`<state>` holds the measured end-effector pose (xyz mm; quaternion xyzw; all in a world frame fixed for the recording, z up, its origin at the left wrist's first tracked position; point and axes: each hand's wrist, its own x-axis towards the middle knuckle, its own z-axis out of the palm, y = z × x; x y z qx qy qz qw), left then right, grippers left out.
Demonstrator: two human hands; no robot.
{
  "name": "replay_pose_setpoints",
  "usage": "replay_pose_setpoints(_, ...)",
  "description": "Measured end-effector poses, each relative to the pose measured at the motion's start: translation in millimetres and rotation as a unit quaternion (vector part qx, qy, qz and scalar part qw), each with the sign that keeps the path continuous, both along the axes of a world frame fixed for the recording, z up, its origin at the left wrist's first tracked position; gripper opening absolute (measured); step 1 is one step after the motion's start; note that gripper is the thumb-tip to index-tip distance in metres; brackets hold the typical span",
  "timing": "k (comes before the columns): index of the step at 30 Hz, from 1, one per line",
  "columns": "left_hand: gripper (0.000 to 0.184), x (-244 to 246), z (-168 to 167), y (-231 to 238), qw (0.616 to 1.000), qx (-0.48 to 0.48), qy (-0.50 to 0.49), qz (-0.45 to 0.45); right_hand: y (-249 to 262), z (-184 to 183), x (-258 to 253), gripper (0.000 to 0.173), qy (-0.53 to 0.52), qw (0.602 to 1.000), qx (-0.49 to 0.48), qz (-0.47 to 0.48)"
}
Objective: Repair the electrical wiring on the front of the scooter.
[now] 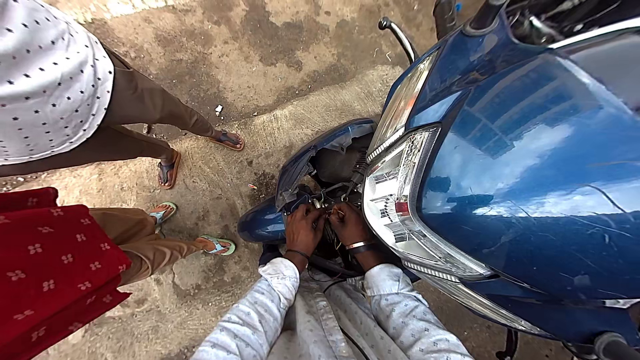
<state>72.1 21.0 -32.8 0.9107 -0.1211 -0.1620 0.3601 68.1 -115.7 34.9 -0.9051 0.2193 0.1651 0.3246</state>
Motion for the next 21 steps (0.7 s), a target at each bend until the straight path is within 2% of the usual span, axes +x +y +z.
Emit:
replay_pose_setpoints(6,0.029,4,9,3,1.0,-0.029,-0.006,-0.004,-3,-2,-13,0.008,-0.037,0.999,0.012,0.009)
replay_pose_setpoints(10,0.021,16,15,20,0.991,-0.075,-0.044,-0.1,-1,10,-13,0.01,-0.029,0.995,0.096,-0.008)
replay_pose_setpoints(14,0.023,26,28,50,0.976,-0.142,-0.012,-0.162,8,22,-25,0.01,-0.039,0.994,0.104,0.006)
replay_pose_setpoints(16,0.02,23,40,60,0.978,-0.181,0.022,-0.102,18,32,-37,0.012,-0.042,0.991,0.121,-0.028)
replay_pose_setpoints(18,0.015,18,52,66,0.978,-0.193,0.072,0.028,31,43,-50,0.01,-0.052,0.979,0.155,-0.125)
replay_pose_setpoints(20,0.016,16,68,69,0.965,-0.166,0.156,0.129,43,56,-56,0.011,-0.038,0.935,0.226,-0.27)
replay_pose_setpoints(21,0.017,14,78,67,0.953,-0.165,0.207,0.146,46,59,-56,0.013,-0.03,0.906,0.26,-0.333)
